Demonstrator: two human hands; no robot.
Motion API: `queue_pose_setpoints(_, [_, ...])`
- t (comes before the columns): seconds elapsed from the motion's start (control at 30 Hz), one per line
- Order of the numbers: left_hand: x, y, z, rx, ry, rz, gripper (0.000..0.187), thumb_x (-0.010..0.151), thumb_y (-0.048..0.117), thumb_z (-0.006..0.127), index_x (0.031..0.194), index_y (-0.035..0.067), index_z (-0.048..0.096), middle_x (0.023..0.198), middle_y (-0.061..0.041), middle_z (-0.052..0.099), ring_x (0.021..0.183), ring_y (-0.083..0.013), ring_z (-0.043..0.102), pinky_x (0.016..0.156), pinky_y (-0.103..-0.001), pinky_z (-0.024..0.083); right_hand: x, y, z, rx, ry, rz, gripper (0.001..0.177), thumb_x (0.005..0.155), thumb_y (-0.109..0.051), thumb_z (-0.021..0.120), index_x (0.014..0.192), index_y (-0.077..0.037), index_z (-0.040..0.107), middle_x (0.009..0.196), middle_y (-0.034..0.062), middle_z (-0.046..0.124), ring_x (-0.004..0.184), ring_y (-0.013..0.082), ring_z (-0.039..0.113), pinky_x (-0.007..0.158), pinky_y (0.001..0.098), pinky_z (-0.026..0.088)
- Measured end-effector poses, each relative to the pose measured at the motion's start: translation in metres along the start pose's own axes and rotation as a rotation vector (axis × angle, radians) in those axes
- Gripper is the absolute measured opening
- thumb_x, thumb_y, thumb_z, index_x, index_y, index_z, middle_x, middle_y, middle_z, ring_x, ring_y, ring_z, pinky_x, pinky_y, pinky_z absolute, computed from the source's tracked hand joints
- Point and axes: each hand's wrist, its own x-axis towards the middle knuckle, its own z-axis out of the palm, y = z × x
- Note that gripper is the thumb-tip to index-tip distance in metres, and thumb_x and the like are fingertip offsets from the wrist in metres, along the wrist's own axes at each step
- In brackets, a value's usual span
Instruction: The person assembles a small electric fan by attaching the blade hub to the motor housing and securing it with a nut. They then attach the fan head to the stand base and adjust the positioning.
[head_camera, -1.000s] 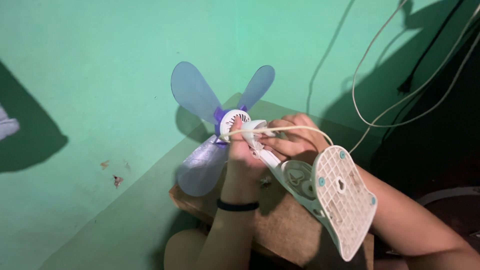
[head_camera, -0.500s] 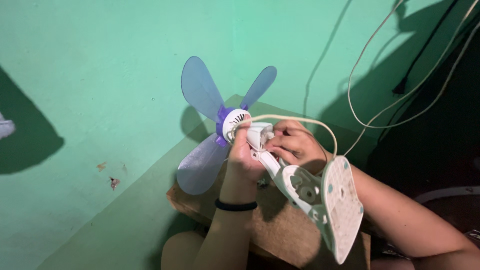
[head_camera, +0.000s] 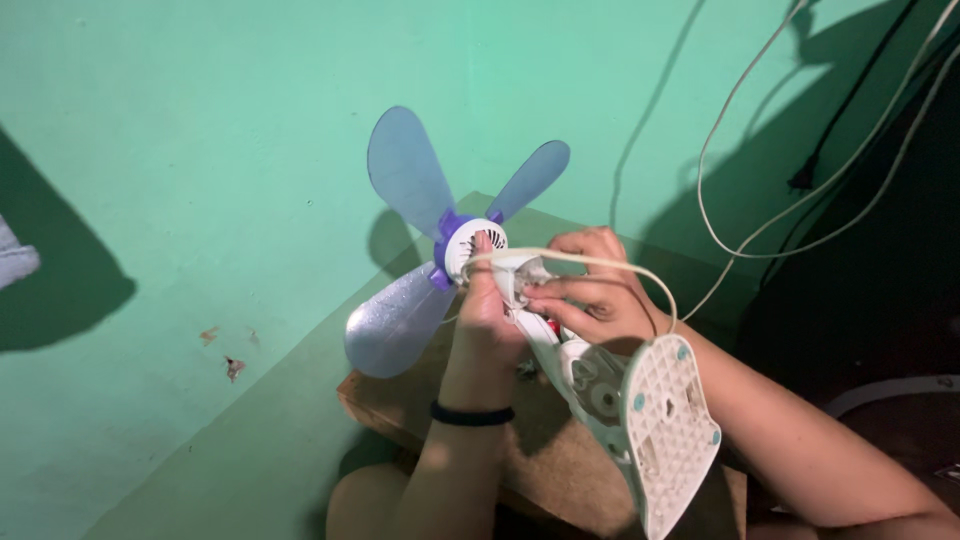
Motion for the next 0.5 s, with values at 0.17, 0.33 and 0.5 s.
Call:
queue_pose_setpoints(0.17, [0.005,0.004,0.031,0.207,0.207,0.012,0.052,0.097,0.057,0.050,0.122,0.012,0.056,0.099,-0.008,0.068,0.082,-0.0212,0.069,0.070,-0.036,0.060,0.024,-0.013,-0.022,0.075,-0.138,-0.095,0.030,0.081,-0.020,0.081,0.111,-0.019,0.083,0.157,0.0257,0.040,0.152,0.0456,0.022,0.121,0.0597,0.020])
queue_pose_setpoints(0.33, [0.017,0.009,0.028,0.206,0.095,0.032,0.054,0.107,0.058,0.052,0.122,0.006,0.059,0.101,-0.009,0.068,0.086,-0.0209,0.069,0.070,-0.035,0.060,0.033,-0.014,-0.022,0.134,-0.119,-0.037,0.024,0.083,-0.020,0.082,0.106,-0.016,0.082,0.151,0.0156,0.050,0.152,0.0433,0.029,0.123,0.0564,0.028])
queue_pose_setpoints(0.5, [0.016,0.005,0.027,0.089,0.138,-0.082,0.060,0.103,0.064,0.046,0.119,0.008,0.061,0.099,-0.007,0.070,0.086,-0.0199,0.068,0.068,-0.033,0.059,0.030,-0.009,-0.024,0.148,-0.077,-0.039,0.013,0.081,-0.015,0.081,0.095,-0.013,0.081,0.136,0.0108,0.056,0.143,0.0353,0.041,0.120,0.0488,0.036])
